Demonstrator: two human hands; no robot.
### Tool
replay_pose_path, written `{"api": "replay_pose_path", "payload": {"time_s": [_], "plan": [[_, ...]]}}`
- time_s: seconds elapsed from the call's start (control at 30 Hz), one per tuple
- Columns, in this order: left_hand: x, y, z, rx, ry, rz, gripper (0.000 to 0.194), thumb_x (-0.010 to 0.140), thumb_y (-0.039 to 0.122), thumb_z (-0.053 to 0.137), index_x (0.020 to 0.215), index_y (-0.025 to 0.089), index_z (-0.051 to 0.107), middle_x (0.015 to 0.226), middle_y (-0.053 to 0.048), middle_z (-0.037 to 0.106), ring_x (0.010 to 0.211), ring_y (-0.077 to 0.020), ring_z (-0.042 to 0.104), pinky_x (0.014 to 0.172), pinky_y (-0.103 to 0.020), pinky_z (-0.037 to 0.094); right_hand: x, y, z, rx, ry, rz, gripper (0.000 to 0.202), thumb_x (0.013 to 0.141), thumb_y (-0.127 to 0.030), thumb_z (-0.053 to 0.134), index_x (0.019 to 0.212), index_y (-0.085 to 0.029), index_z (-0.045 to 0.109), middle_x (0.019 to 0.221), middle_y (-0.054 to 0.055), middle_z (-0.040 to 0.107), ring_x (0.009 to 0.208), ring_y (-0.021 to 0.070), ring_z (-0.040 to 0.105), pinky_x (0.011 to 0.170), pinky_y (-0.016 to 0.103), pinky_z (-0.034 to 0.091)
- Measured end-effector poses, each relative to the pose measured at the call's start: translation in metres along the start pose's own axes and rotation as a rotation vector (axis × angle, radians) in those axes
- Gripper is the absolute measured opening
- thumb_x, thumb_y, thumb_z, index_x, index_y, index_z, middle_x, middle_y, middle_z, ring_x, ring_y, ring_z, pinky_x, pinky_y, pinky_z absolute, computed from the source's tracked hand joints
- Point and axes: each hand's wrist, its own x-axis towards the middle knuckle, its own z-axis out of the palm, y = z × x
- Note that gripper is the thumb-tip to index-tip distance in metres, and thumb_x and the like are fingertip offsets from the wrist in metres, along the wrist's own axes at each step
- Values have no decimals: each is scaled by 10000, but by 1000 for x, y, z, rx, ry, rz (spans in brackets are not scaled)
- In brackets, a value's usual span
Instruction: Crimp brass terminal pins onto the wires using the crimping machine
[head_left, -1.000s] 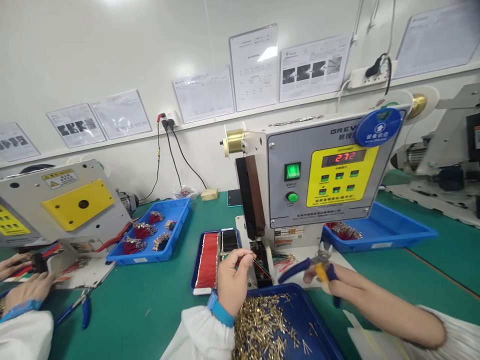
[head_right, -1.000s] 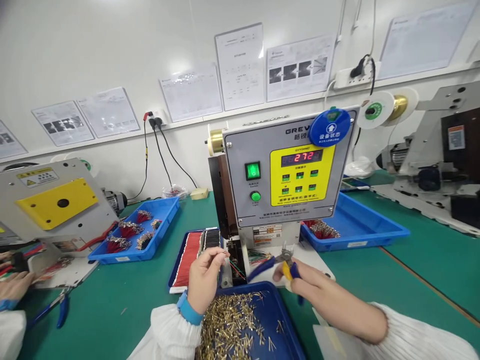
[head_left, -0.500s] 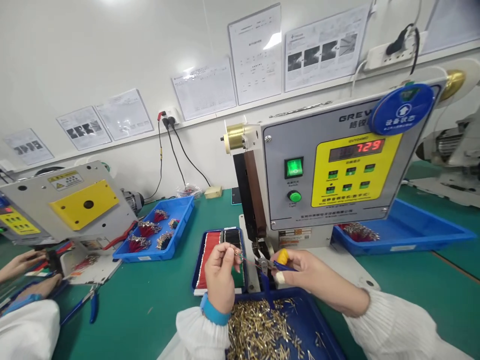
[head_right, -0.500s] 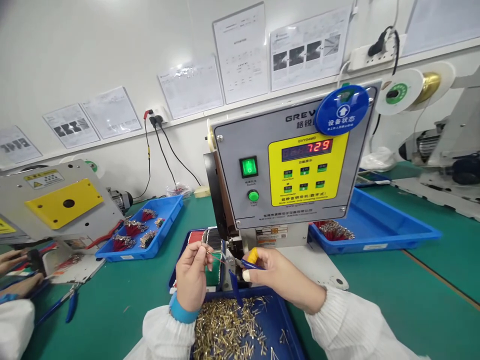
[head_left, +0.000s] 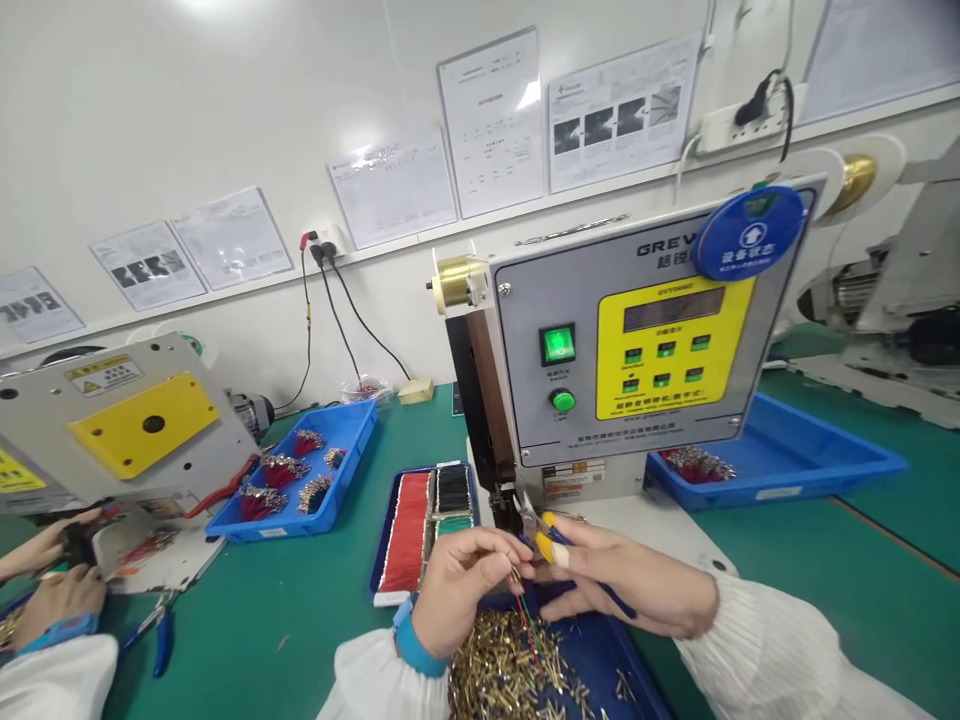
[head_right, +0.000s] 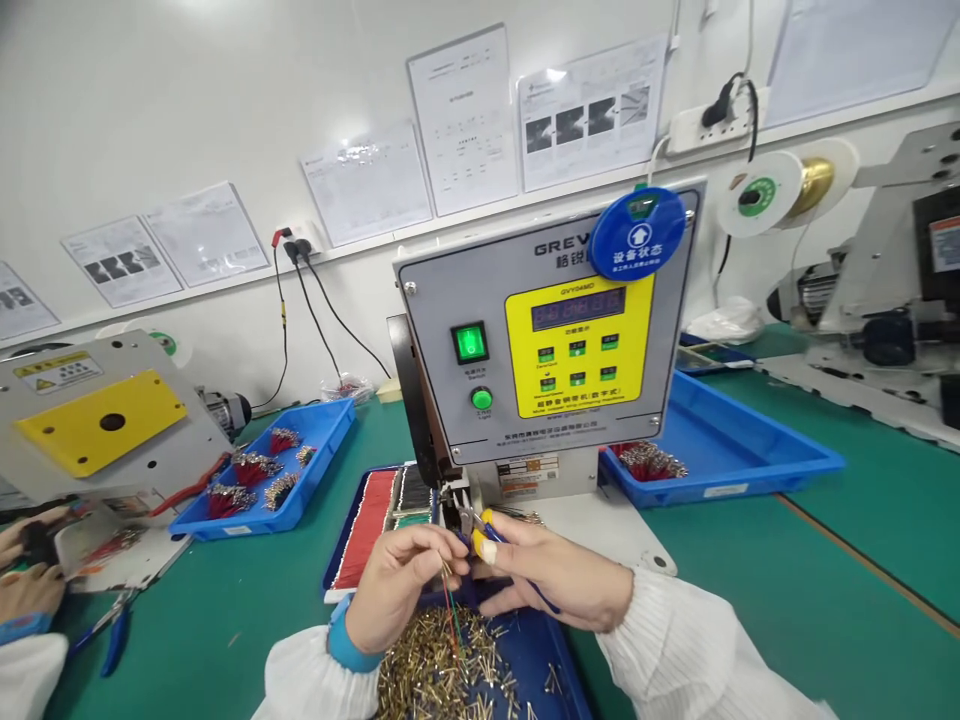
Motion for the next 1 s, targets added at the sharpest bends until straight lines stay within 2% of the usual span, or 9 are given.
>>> {"api": "replay_pose_path", "payload": {"time_s": [0.13, 0.2, 0.3, 0.37, 0.47, 0.57, 0.67, 0.83, 1.0], "plan": [[-1, -3, -2, -15, 26, 8, 202, 830, 338, 689, 804, 137, 684, 885, -106, 714, 703, -164, 661, 628, -277, 525, -2, 2, 3, -21, -51, 22, 410, 822, -556, 638, 1072, -233, 601, 1038, 67, 624, 970, 210, 642, 802, 361, 528], [0, -4, -3, 6, 72, 34, 191, 842, 326, 678, 821, 136, 680, 860, -91, 714, 687, -152, 656, 648, -276, 522, -5, -1, 4, -38, -98, 47, 465, 761, -496, 722, 1120, -242, 572, 1027, 55, 614, 971, 219, 637, 785, 364, 539], [3, -6, -5, 60, 239, 82, 219, 858, 354, 653, 835, 136, 662, 807, -67, 703, 682, -143, 640, 641, -262, 506, -10, -8, 4, -97, -157, 76, 635, 619, -377, 827, 1167, -232, 540, 1000, 50, 611, 977, 237, 611, 747, 357, 551], [5, -7, -7, 105, 361, 89, 257, 868, 390, 631, 838, 136, 649, 779, -54, 688, 678, -137, 625, 628, -252, 494, -10, -13, 2, -172, -143, 51, 589, 623, -335, 805, 1140, -215, 548, 967, 45, 616, 925, 223, 604, 718, 335, 543], [8, -7, -10, 163, 466, 80, 293, 863, 432, 618, 843, 140, 631, 765, -39, 668, 666, -132, 610, 618, -247, 485, -6, -13, -3, -455, -24, -40, 354, 676, -236, 724, 1000, -209, 586, 887, 21, 612, 805, 193, 583, 674, 303, 501], [7, -7, -9, 255, 477, 88, 310, 871, 453, 594, 858, 146, 630, 766, -38, 662, 672, -140, 609, 622, -253, 482, 4, -5, -10, -982, 327, -237, 126, 699, -154, 644, 729, -212, 536, 762, 14, 567, 696, 187, 527, 635, 317, 456], [4, -7, -7, 412, 470, 112, 305, 893, 446, 562, 887, 153, 648, 781, -40, 667, 717, -149, 607, 671, -260, 482, 13, 8, -16, -1251, 568, -359, 110, 750, -186, 610, 751, -214, 504, 763, 37, 574, 692, 208, 553, 634, 345, 474], [3, -8, -7, 521, 491, 132, 295, 900, 442, 545, 916, 170, 658, 804, -33, 658, 735, -154, 597, 688, -257, 477, 17, 22, -18, -1203, 521, -386, 351, 806, -200, 582, 1147, -180, 503, 987, 97, 635, 874, 240, 649, 757, 388, 546], [4, -8, -10, 516, 553, 155, 305, 901, 450, 536, 935, 172, 656, 830, -37, 650, 720, -150, 576, 672, -255, 483, 18, 29, -20, -1321, 502, -479, 481, 789, -98, 539, 1255, -209, 500, 1109, 108, 598, 1015, 271, 620, 849, 451, 539]]}}
